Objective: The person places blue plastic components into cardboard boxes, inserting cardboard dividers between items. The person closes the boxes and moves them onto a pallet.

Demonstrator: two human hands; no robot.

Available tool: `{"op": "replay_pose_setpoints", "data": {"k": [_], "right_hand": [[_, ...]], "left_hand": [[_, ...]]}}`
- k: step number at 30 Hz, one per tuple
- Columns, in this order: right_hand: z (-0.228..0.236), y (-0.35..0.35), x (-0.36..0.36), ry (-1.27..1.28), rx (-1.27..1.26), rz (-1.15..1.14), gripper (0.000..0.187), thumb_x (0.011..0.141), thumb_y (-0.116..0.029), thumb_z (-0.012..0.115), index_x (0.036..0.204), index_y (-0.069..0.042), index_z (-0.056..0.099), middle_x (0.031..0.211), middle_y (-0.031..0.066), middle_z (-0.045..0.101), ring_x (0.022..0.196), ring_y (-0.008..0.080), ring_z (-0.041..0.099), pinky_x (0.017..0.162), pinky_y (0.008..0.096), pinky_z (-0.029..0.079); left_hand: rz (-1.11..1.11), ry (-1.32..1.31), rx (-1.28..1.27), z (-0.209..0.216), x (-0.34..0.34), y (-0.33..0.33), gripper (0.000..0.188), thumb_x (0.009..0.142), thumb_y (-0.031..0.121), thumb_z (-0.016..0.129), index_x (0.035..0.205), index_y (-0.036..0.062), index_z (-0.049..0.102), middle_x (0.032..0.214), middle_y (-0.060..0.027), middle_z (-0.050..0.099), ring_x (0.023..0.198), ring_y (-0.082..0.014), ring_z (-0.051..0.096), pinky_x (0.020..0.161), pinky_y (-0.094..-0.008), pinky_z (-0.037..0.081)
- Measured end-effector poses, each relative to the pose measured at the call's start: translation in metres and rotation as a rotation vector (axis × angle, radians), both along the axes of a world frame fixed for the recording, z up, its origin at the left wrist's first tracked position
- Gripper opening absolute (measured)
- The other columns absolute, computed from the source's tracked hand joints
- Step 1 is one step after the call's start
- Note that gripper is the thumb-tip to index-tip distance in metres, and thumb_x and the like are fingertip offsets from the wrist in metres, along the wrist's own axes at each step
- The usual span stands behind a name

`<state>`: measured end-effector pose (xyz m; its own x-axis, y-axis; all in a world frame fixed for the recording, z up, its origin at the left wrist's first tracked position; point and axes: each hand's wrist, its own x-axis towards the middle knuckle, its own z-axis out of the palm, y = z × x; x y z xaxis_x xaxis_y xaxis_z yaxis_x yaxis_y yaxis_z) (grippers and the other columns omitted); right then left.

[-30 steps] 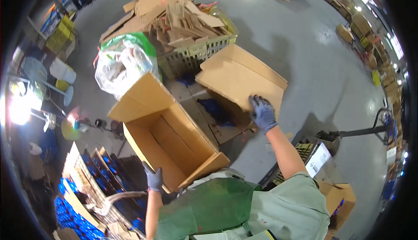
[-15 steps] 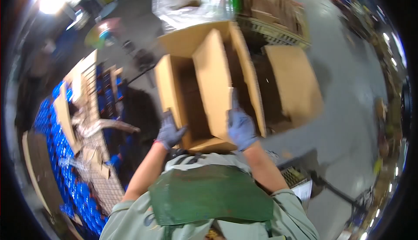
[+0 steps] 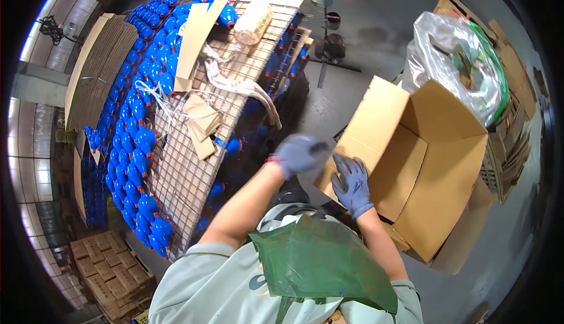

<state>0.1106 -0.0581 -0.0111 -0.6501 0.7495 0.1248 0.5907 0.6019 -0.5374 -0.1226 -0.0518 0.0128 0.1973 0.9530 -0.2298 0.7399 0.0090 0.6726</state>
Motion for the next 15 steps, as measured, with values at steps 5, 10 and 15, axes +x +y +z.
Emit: {"op": "replay_pose_setpoints", "data": {"k": [5,10,15], "right_hand": [[-0.006,-0.001,-0.023,-0.284,0.125,0.023,0.034,0.085,-0.024,0.058,0.116,-0.01,0.063,0.109,0.0077,0.064,0.116,0.0275,0.053,0.109,0.048,0.033],[-0.008,0.002,-0.026,-0.244,0.092,-0.005,0.037,0.084,-0.022,0.059,0.119,-0.012,0.064,0.113,0.008,0.063,0.116,0.0281,0.054,0.11,0.0477,0.034],[0.005,0.013,0.008,-0.029,0.082,-0.514,0.047,0.086,-0.011,0.06,0.133,-0.006,0.058,0.134,0.0166,0.058,0.129,0.0363,0.049,0.112,0.0464,0.033]], "left_hand": [[1.152,-0.194,0.721,0.006,-0.31,-0.021,0.055,0.083,0.01,0.075,0.128,-0.0104,0.05,0.113,-0.0218,0.061,0.094,-0.0287,0.062,0.088,-0.0372,0.051],[1.545,0.661,0.442,-0.01,-0.532,-0.054,0.054,0.082,0.022,0.072,0.127,-0.0017,0.055,0.104,-0.0215,0.064,0.091,-0.0322,0.065,0.082,-0.0412,0.053],[1.196,1.243,-0.063,-0.004,-0.649,-0.162,0.045,0.088,0.041,0.058,0.117,0.0072,0.065,0.101,-0.0194,0.069,0.091,-0.0353,0.068,0.079,-0.0461,0.055]]}}
